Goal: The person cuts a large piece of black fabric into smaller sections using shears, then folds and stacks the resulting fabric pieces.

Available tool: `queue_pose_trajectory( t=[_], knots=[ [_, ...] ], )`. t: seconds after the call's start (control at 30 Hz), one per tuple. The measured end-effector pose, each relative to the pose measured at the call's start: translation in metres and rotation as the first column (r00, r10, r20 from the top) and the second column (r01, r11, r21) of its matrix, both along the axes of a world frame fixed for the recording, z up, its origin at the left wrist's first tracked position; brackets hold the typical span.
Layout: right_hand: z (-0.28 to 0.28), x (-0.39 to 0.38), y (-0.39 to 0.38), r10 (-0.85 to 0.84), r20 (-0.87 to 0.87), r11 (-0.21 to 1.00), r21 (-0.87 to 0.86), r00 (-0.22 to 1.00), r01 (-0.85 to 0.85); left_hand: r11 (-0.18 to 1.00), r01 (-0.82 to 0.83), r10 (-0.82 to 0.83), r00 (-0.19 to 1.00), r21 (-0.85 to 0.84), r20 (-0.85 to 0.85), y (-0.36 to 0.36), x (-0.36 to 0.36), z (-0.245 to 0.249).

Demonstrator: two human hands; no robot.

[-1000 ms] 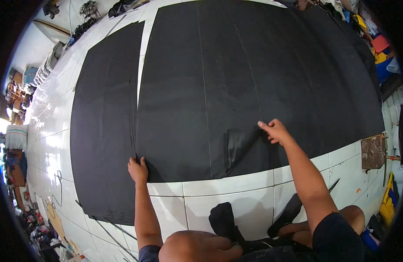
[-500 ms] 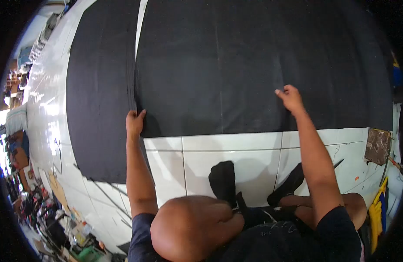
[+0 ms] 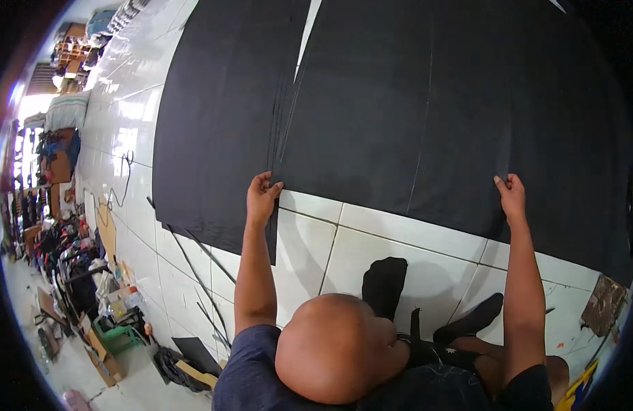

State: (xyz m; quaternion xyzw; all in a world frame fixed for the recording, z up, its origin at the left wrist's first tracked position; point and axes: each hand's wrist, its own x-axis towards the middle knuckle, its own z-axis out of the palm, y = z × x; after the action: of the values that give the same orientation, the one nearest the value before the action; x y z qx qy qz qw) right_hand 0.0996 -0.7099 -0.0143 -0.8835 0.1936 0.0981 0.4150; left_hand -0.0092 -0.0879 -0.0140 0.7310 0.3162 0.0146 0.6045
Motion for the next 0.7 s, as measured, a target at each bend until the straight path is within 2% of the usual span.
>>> queue_pose_trajectory(
  t=[0.03,0.2,0.33,0.4,0.43,0.5,0.53,0.57,0.6,0.63,0.7],
  knots=[
    [-0.001,0.000,0.002,-0.005,0.049,1.000,-0.006,0.999,0.005,1.000,-0.017,0.017,1.000,0.017,0.013,-0.004,-0.002,-0.001],
    [0.006,-0.004,0.008,0.015,0.005,0.999,-0.030,1.000,-0.015,0.995,-0.024,0.021,0.999,0.101,0.038,-0.004,-0.007,-0.006],
    [-0.005,-0.005,0.001,0.050,0.004,0.996,-0.073,0.999,-0.049,0.996,-0.086,0.083,0.992,0.030,0.096,-0.006,-0.012,-0.005],
    [-0.013,-0.006,0.003,0.061,0.057,0.998,-0.010,0.997,-0.060,0.991,-0.126,0.121,0.987,0.039,0.107,-0.012,-0.012,-0.002],
    [-0.015,-0.006,-0.001,0.055,0.081,0.998,0.008,0.995,-0.056,0.985,-0.124,0.116,0.991,0.120,0.067,-0.014,-0.012,0.003],
    [0.000,-0.005,0.006,0.021,-0.026,1.000,0.009,0.999,-0.021,0.975,-0.117,0.118,0.993,0.187,0.009,-0.020,-0.009,0.015],
    [0.018,-0.005,0.015,0.068,-0.002,0.993,-0.100,0.998,-0.068,0.976,-0.123,0.126,0.992,0.180,-0.007,-0.022,-0.008,0.016],
    [0.006,-0.005,0.010,0.036,0.066,0.997,-0.074,0.997,-0.031,0.931,-0.087,0.094,0.996,0.354,-0.003,-0.021,-0.007,0.010],
    [0.022,-0.003,0.012,0.075,0.022,0.986,-0.154,0.997,-0.071,0.961,-0.122,0.121,0.992,0.248,0.020,-0.014,-0.007,-0.003],
    [0.004,-0.002,0.002,0.124,0.117,0.960,-0.267,0.985,-0.089,0.966,-0.109,0.103,0.994,0.236,0.035,-0.009,-0.007,-0.013],
    [0.031,0.001,0.010,0.119,-0.008,0.962,-0.247,0.993,-0.117,0.980,-0.104,0.092,0.993,0.172,0.072,-0.003,-0.010,-0.019]
  ],
)
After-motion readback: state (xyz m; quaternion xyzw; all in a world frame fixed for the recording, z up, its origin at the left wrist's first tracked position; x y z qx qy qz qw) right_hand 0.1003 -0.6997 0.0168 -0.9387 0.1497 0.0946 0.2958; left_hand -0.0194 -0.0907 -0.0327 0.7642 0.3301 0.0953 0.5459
